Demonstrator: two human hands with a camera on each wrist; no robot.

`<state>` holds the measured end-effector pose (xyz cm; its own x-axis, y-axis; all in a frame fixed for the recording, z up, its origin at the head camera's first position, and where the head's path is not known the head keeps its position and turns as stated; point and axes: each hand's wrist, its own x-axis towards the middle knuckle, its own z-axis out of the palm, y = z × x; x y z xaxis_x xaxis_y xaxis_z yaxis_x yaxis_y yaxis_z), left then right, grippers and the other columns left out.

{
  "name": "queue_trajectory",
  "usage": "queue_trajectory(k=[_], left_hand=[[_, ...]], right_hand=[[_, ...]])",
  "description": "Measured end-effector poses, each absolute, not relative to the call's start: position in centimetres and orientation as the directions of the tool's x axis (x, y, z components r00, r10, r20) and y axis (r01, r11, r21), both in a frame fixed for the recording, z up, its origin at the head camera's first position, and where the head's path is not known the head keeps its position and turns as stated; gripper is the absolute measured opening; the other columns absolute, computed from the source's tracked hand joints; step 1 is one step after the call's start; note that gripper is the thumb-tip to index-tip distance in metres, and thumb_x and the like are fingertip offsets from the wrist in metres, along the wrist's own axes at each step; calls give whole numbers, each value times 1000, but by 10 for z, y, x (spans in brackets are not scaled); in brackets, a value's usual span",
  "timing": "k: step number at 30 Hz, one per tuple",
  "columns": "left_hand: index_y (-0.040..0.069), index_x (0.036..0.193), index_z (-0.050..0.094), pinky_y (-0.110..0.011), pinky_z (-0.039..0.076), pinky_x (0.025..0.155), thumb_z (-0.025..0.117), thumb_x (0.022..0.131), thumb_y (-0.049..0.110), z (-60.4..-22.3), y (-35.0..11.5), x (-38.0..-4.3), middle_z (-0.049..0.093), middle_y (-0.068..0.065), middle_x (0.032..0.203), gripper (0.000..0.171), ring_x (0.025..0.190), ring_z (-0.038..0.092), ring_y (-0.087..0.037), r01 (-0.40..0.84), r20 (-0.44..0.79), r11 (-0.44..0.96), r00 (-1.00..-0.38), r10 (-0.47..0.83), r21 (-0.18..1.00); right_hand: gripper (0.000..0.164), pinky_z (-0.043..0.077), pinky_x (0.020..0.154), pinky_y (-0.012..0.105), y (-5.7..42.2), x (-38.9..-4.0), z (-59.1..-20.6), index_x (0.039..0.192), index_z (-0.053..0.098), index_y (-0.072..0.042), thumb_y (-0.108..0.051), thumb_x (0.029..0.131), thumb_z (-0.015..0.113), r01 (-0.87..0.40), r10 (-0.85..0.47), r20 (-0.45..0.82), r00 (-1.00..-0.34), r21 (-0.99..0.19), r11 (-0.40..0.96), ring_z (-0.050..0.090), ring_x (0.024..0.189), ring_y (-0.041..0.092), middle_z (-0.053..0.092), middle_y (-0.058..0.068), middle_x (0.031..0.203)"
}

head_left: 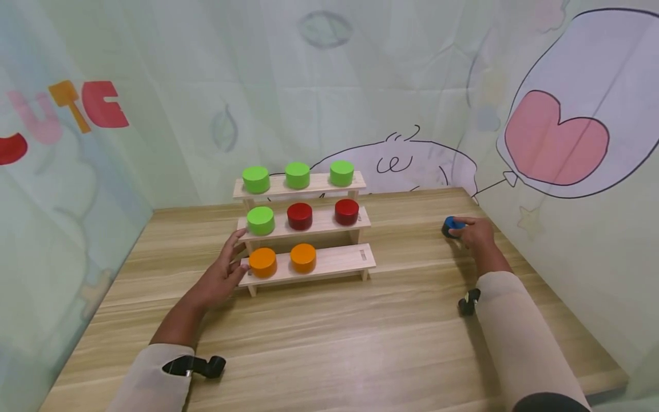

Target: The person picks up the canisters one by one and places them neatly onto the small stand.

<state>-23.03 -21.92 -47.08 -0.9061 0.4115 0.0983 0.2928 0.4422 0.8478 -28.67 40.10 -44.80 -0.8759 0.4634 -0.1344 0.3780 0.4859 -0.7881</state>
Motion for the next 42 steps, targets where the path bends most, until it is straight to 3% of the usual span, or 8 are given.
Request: queue_trajectory(k=[10, 15, 19, 25, 31, 38, 42], left_hand=[[44, 174, -5, -70, 43, 117, 48, 117, 8, -471, -221, -230, 15, -34, 179, 86, 156, 35, -63, 294, 100, 444, -907, 409, 846], [38, 175, -4, -69, 42, 117, 48, 116, 6, -470, -220, -230, 15, -35, 178, 85, 156, 35, -64, 303, 111, 437, -904, 412, 847], [36, 175, -5, -68, 39, 119, 47, 116, 5, -470, -220, -230, 16, -35, 179, 84, 159, 31, -62, 314, 119, 439, -901, 417, 842], [34, 176, -4, -69, 40, 120, 48, 116, 6, -470, -220, -230, 17, -35, 178, 84, 158, 33, -62, 324, 128, 435, -898, 422, 840], [35, 175, -5, -69, 41, 118, 47, 117, 9, -471, -220, -230, 16, -35, 178, 82, 157, 34, -63, 316, 118, 440, -900, 420, 840], [37, 175, -4, -70, 40, 119, 47, 117, 10, -472, -221, -229, 16, -34, 179, 82, 158, 33, -62, 312, 113, 447, -902, 417, 838], [34, 175, -5, -71, 41, 118, 47, 117, 10, -470, -221, -229, 17, -36, 177, 81, 157, 34, -64, 322, 122, 448, -899, 421, 834]], right_hand=[[51, 43, 58, 23, 403, -286, -446, 145, 67, -10, -20, 99, 83, 372, 476, -105, -873, -774, 512, 57, 80, 16, 60, 28, 154], [48, 43, 68, 23, 402, -283, -446, 146, 67, -11, -25, 102, 80, 369, 470, -95, -877, -759, 535, 61, 108, 28, 55, 25, 161], [47, 43, 75, 23, 401, -281, -446, 146, 67, -9, -25, 103, 78, 341, 454, -80, -888, -777, 529, 56, 132, 34, 51, 25, 164], [46, 43, 90, 27, 397, -278, -446, 145, 68, -7, -27, 105, 77, 301, 452, -33, -891, -788, 537, 51, 149, 40, 52, 24, 164], [45, 46, 112, 42, 393, -283, -447, 142, 70, -6, -28, 104, 77, 254, 446, 18, -895, -802, 541, 51, 152, 42, 58, 24, 159], [47, 44, 88, 26, 387, -286, -441, 142, 72, -7, -33, 104, 77, 252, 456, 3, -890, -830, 497, 57, 144, 38, 61, 23, 157], [48, 48, 101, 33, 379, -285, -435, 144, 71, -7, -34, 105, 76, 231, 449, 2, -894, -856, 463, 55, 147, 37, 59, 20, 160]])
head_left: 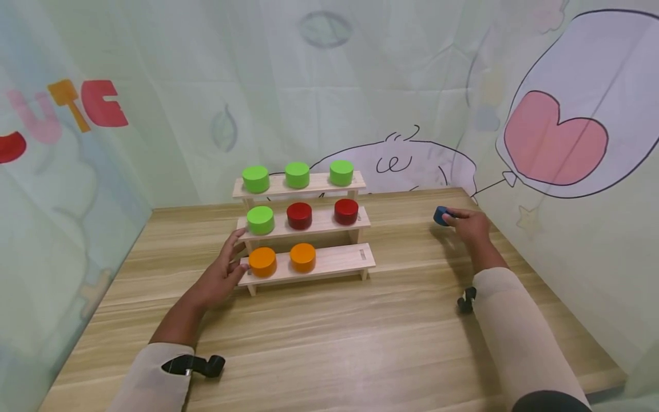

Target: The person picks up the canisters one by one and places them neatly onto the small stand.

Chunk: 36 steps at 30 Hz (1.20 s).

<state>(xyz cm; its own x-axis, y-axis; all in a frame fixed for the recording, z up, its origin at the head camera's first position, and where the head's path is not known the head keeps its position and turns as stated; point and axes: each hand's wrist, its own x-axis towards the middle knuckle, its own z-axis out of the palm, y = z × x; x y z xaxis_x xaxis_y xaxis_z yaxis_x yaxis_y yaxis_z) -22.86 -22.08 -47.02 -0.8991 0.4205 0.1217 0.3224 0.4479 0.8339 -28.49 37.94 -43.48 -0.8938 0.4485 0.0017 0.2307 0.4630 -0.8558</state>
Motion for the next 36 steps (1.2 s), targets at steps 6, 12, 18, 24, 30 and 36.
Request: queue_trajectory(k=[6, 12, 18, 24, 30, 36], left_hand=[[35, 175, -5, -71, 41, 118, 47, 117, 10, -470, -220, -227, 16, -36, 178, 81, 158, 32, -64, 307, 109, 452, -904, 413, 838], [38, 175, -5, -70, 42, 118, 47, 117, 10, -471, -220, -228, 16, -35, 178, 83, 158, 33, -63, 297, 101, 455, -908, 406, 839], [34, 175, -6, -70, 41, 118, 49, 117, 11, -470, -220, -229, 17, -36, 178, 83, 158, 31, -63, 316, 116, 451, -902, 417, 835], [34, 175, -5, -70, 37, 121, 49, 117, 10, -468, -220, -230, 18, -35, 178, 83, 161, 27, -61, 318, 116, 462, -903, 414, 828], [32, 175, -4, -71, 36, 122, 50, 116, 9, -468, -219, -230, 18, -35, 178, 84, 162, 26, -61, 321, 120, 461, -902, 414, 827], [32, 175, -4, -71, 35, 122, 49, 116, 8, -469, -219, -230, 18, -35, 178, 83, 161, 27, -61, 325, 123, 460, -901, 416, 826]], right_hand=[[47, 43, 126, 49, 366, -285, -428, 146, 70, -11, -32, 104, 77, 134, 410, 59, -910, -894, 427, 50, 156, 34, 57, 17, 161], [45, 40, 131, 49, 349, -284, -422, 145, 69, -8, -27, 105, 77, 50, 363, 100, -927, -923, 381, 48, 158, 35, 58, 18, 160], [43, 36, 132, 51, 335, -279, -417, 144, 70, -5, -21, 105, 76, 4, 325, 116, -939, -938, 345, 47, 158, 37, 58, 20, 160], [43, 36, 133, 52, 317, -271, -411, 142, 70, -2, -20, 104, 77, -56, 317, 154, -936, -953, 298, 49, 157, 38, 58, 22, 159], [40, 39, 131, 53, 295, -258, -406, 139, 72, -1, -17, 102, 79, -123, 310, 204, -929, -957, 262, 50, 156, 37, 60, 23, 157], [38, 43, 129, 51, 274, -247, -401, 137, 72, 0, -13, 102, 78, -199, 278, 255, -926, -956, 215, 54, 154, 34, 63, 23, 153]])
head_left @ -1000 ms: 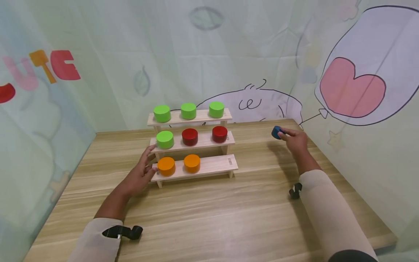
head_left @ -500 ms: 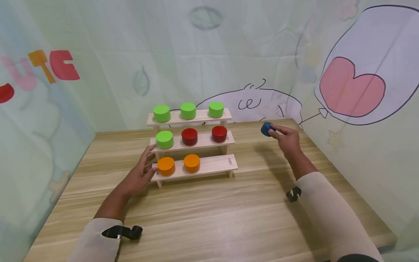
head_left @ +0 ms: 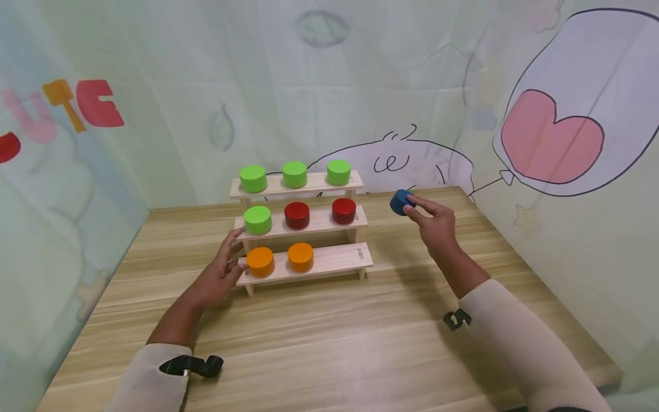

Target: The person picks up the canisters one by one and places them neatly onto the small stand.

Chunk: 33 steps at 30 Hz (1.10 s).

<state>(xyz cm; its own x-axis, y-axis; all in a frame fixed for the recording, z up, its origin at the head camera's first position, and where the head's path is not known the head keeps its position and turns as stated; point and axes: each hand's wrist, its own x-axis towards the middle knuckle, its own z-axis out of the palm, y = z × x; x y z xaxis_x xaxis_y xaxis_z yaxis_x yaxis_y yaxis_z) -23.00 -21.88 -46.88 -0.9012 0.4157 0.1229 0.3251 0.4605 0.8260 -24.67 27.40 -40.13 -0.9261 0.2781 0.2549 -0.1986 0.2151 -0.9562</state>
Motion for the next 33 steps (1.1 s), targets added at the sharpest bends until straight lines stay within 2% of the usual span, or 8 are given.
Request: queue_trajectory(k=[3, 9, 13, 23, 27, 33], left_hand=[[34, 175, -5, -72, 34, 123, 48, 116, 8, -470, -220, -230, 17, -35, 178, 83, 162, 26, -61, 319, 118, 462, -904, 412, 828], [37, 175, -5, -72, 36, 122, 48, 116, 8, -471, -219, -230, 17, -35, 178, 84, 162, 26, -61, 309, 111, 459, -906, 408, 833], [37, 175, -5, -71, 38, 120, 47, 117, 8, -472, -220, -231, 17, -35, 178, 84, 161, 27, -61, 310, 111, 458, -905, 411, 833], [34, 176, -6, -71, 41, 117, 48, 117, 10, -470, -220, -229, 17, -37, 177, 83, 158, 30, -64, 316, 117, 450, -902, 416, 835], [34, 176, -6, -71, 41, 117, 48, 117, 10, -470, -220, -228, 17, -37, 177, 83, 158, 31, -64, 314, 117, 444, -902, 416, 839], [34, 175, -6, -70, 41, 118, 48, 117, 9, -469, -219, -229, 17, -36, 178, 83, 158, 31, -64, 314, 117, 441, -901, 418, 841]], right_hand=[[37, 47, 126, 49, 265, -243, -400, 137, 72, 1, -11, 102, 78, -231, 248, 280, -927, -950, 208, 58, 150, 34, 65, 23, 151], [36, 58, 105, 21, 250, -232, -401, 137, 73, 0, -8, 102, 78, -280, 184, 320, -929, -936, 214, 65, 142, 36, 67, 21, 148], [36, 58, 98, 14, 241, -224, -400, 137, 73, 0, -7, 102, 77, -293, 154, 327, -933, -933, 207, 65, 142, 39, 67, 21, 149], [36, 60, 98, 17, 220, -209, -398, 135, 75, 0, -3, 99, 79, -293, 104, 314, -944, -940, 176, 62, 146, 36, 66, 19, 150], [36, 59, 106, 30, 212, -204, -402, 135, 74, 0, -2, 99, 78, -275, 74, 291, -954, -946, 171, 59, 150, 37, 64, 20, 152], [37, 54, 115, 49, 202, -198, -412, 133, 76, -3, -5, 97, 82, -222, 54, 241, -969, -945, 239, 59, 149, 39, 67, 19, 150]])
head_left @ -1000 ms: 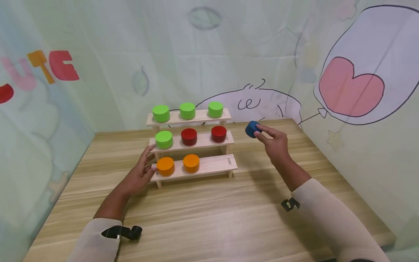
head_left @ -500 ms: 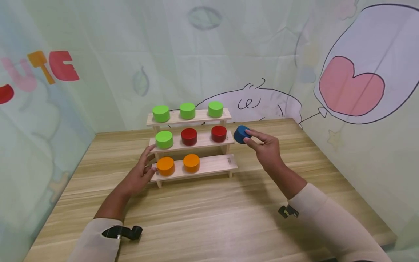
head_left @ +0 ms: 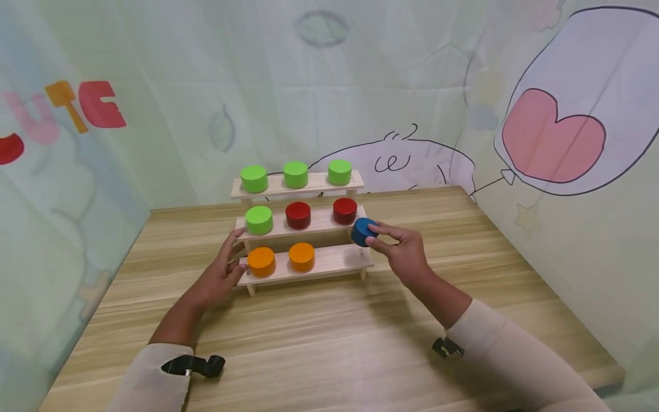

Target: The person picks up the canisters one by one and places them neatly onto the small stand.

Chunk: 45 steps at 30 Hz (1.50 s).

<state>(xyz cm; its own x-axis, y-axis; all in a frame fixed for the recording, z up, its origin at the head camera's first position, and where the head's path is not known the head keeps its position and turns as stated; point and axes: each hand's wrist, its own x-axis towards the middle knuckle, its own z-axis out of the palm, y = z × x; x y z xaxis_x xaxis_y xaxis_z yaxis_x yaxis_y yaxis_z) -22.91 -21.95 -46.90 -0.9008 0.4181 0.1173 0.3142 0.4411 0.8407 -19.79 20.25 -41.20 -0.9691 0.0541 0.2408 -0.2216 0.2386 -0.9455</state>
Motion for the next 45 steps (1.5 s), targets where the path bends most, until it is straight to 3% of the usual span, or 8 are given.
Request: queue_trajectory(k=[11, 25, 31, 37, 45], left_hand=[[33, 176, -6, -70, 42, 117, 47, 116, 6, -469, -218, -229, 16, -36, 178, 84, 158, 32, -64, 317, 119, 441, -900, 420, 840], [33, 175, -6, -70, 44, 116, 47, 116, 7, -469, -217, -230, 16, -36, 178, 83, 156, 35, -64, 308, 109, 444, -901, 420, 841], [36, 175, -6, -69, 42, 118, 47, 116, 7, -469, -217, -230, 15, -35, 178, 85, 157, 33, -64, 299, 101, 451, -905, 413, 841], [39, 175, -7, -70, 41, 118, 46, 117, 8, -470, -219, -231, 15, -35, 178, 85, 158, 32, -63, 300, 101, 455, -906, 411, 839], [35, 175, -6, -70, 43, 117, 47, 117, 8, -469, -217, -230, 16, -36, 178, 84, 156, 34, -64, 301, 104, 440, -903, 417, 846]], right_hand=[[37, 49, 122, 57, 196, -199, -421, 131, 78, -6, -6, 95, 85, -136, 63, 156, -986, -957, 255, 58, 149, 41, 68, 18, 149], [35, 53, 120, 51, 184, -204, -427, 128, 81, -9, -8, 93, 87, -58, 51, 76, -996, -957, 283, 61, 148, 36, 72, 13, 146], [33, 46, 126, 56, 180, -205, -433, 125, 82, -5, -6, 92, 87, -59, 50, 76, -996, -957, 283, 59, 149, 40, 71, 16, 146], [31, 47, 125, 55, 177, -205, -434, 122, 83, -2, -5, 92, 87, -60, 35, 74, -997, -955, 290, 62, 146, 41, 73, 18, 142], [30, 47, 126, 54, 177, -205, -432, 121, 82, 0, -1, 91, 87, -53, 15, 60, -998, -954, 294, 62, 145, 41, 72, 19, 141]])
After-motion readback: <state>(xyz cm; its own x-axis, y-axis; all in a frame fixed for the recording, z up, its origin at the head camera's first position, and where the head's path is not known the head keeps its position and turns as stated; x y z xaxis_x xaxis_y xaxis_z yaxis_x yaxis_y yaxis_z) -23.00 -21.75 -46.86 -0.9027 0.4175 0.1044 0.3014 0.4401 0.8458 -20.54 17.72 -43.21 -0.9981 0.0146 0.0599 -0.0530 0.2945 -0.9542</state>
